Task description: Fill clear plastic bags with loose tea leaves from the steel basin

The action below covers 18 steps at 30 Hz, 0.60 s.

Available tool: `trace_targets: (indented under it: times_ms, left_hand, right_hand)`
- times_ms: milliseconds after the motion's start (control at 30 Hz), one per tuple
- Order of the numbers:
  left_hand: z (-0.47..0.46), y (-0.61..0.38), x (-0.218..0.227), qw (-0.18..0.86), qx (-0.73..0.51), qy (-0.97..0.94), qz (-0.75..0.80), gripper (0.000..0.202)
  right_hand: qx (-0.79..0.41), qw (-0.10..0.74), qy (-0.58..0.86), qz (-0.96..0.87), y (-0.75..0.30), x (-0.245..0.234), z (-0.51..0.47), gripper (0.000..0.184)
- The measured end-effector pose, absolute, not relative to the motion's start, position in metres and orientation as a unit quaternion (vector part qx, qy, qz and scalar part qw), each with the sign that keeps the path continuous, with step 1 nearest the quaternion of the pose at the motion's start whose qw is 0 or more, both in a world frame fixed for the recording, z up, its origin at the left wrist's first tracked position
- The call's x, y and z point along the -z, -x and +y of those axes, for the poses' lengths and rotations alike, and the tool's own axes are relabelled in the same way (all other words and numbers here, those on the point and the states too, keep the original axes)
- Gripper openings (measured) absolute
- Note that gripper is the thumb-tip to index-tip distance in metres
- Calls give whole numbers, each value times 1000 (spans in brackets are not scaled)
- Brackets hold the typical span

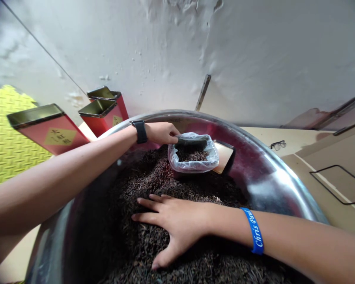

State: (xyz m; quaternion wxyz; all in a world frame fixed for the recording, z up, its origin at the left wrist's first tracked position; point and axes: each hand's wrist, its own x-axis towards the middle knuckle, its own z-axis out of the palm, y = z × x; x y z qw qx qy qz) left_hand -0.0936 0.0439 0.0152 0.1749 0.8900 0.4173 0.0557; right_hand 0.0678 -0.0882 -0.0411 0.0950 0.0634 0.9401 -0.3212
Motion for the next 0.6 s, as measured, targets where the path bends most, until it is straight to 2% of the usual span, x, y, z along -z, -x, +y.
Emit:
trace_targets:
  times_ms: [400,600]
  left_hand:
    - [42,92,-19,174,-52,-891,417,29]
    - [43,93,-18,179,-45,-886,425,28]
  right_hand:
    - [332,81,-35,939,-70,34,-100,95]
    - [340,68,-8,938,-70,36,-95,75]
